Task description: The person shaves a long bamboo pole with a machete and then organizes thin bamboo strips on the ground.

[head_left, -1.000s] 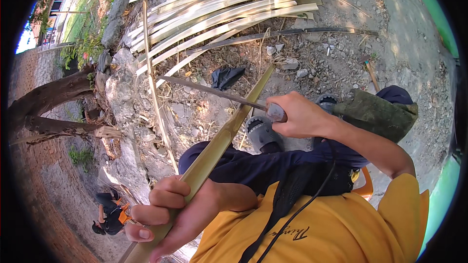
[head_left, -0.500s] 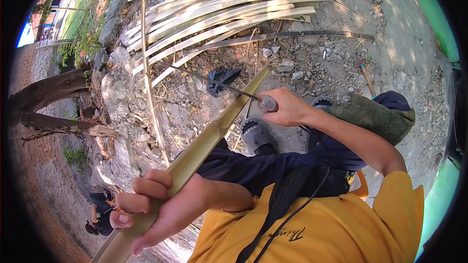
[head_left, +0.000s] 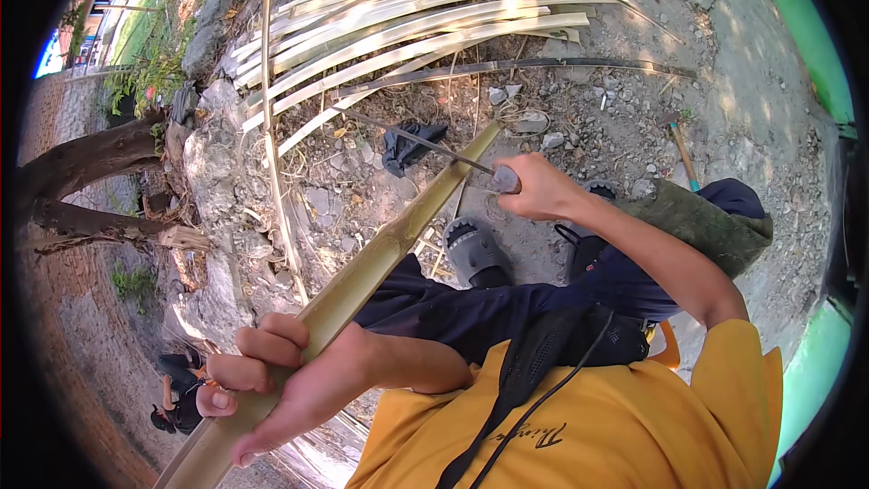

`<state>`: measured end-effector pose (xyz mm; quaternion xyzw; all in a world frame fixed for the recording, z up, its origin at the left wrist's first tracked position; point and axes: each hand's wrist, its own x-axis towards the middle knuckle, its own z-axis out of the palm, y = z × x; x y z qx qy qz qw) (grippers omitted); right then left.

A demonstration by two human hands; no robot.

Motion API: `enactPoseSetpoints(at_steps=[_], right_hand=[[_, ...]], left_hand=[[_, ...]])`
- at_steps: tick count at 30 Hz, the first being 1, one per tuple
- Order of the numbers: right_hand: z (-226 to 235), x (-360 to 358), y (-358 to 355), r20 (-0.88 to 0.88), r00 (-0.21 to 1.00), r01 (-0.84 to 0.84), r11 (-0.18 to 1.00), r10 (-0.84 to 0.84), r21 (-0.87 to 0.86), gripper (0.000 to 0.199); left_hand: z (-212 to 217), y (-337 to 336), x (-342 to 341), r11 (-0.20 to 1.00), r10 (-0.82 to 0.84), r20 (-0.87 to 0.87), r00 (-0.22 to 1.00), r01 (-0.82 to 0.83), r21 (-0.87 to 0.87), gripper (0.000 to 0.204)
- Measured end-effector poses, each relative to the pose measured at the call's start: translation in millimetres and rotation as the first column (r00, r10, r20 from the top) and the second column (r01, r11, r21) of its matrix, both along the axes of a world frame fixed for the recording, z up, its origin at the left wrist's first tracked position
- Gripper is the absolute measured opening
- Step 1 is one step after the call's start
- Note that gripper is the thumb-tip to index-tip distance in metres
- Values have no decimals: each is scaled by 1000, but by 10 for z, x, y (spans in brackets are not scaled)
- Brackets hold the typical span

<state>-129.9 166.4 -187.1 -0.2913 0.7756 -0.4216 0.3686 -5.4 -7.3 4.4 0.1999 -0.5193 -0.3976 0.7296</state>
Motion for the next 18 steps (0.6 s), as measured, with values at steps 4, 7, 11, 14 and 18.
enactPoseSetpoints(at_steps=[4, 7, 11, 14, 18], right_hand=[[22, 7, -41, -13, 999, -39, 996, 40, 77, 22], [403, 116, -137, 43, 988, -138, 978, 147, -156, 25], [146, 107, -112, 54, 988, -136, 974, 148, -181, 25], [-635, -70, 53, -32, 998, 44, 997, -46, -56, 24], [-1074, -332, 135, -120, 992, 46, 984, -25, 171, 26]], left_hand=[[-25, -5, 83, 997, -79, -28, 996, 79, -23, 59], [-34, -22, 105, 981, -185, -54, 981, 181, -66, 59], [-13, -22, 99, 976, -211, -74, 975, 206, -74, 59], [-50, -72, 128, 988, -145, -50, 988, 143, -55, 50], [-51, 2, 96, 987, -159, -83, 984, 155, -44, 52]])
